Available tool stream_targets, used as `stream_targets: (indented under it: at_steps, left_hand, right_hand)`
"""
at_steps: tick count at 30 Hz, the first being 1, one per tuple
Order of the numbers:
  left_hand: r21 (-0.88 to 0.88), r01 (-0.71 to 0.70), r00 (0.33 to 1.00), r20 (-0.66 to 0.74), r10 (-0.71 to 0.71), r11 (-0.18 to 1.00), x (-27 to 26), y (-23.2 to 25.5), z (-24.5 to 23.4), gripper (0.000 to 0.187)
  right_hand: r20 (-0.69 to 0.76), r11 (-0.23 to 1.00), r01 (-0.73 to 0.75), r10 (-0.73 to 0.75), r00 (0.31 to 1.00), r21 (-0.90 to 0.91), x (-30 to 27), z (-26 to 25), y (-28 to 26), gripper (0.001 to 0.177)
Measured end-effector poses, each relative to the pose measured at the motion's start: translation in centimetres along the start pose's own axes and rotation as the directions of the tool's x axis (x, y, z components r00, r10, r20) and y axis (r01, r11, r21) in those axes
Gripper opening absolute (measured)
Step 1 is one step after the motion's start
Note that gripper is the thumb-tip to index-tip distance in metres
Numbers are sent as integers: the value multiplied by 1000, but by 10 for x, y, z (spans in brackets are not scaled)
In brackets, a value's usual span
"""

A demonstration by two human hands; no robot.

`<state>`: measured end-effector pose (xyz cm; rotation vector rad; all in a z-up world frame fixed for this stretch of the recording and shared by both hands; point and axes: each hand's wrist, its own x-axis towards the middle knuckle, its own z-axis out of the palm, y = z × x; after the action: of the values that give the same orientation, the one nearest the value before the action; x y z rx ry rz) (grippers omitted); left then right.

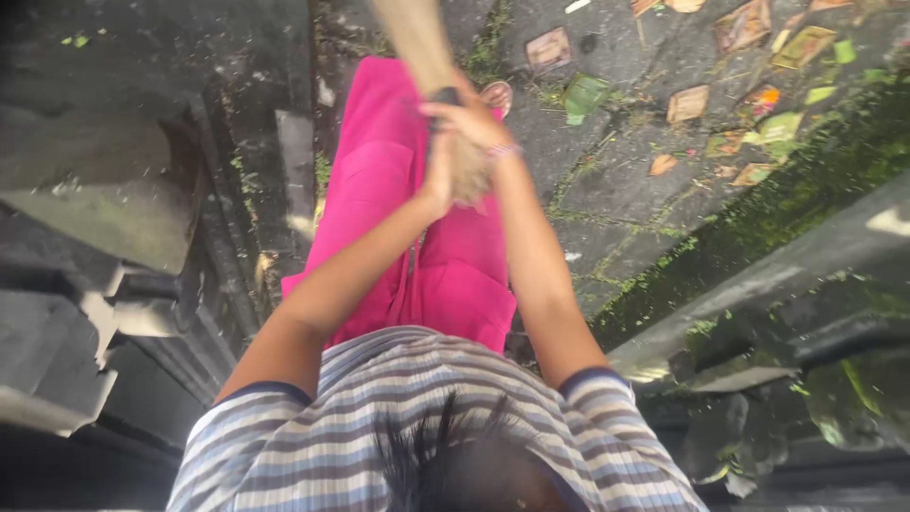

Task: Sweeping a stone-paved outdoor courtyard area with a handheld broom.

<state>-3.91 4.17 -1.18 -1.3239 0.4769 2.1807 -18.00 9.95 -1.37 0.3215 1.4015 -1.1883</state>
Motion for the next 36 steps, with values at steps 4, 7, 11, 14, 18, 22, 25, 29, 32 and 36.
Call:
stream_targets:
  at_steps: [4,7,11,14,18,22,25,29,32,36]
  left_hand:
    - [161,146,979,118,-166,976,52,-59,88,67]
    - [410,3,986,149,-70,912,78,-60,133,66]
    - [657,277,877,125,-463,701,52,25,155,66]
    - [473,318,883,169,-439,822,49,0,78,70]
    - [313,169,977,73,-201,935,-10,46,43,65]
    - [50,27,991,-134,-20,998,-22,90,76,69]
    - [66,4,963,-267,14,998,-5,95,114,65]
    - [516,200,977,-163,-134,833,56,1,218,67]
    - [793,219,969,-110,-220,569,134,-95,252,70]
    - [740,278,948,-108,-300,613,126,-61,299,66]
  right_hand:
    - [-236,890,-4,126,964,456,-82,-93,5,68]
    - [-413,852,88,158,897,516,-101,-132,5,69]
    - [-620,813,268,139,772,517,-116,-118,-47,76]
    - [-502,758,238,134,855,608,-89,-95,-16,83]
    - [-248,832,152,-18,969,533,-31,-38,-32,82]
    - [-25,923,204,-207,978,327,38,-10,-30,103]
    - [-10,918,217,-226,974,332,40,-55,-21,85]
    - [-222,667,-19,274,936,744,-94,-197,-70,63]
    - [-344,627,75,320,883,775,-147,-279,-47,65]
    - [-438,598,212,262,860,773,-149,-302,-25,65]
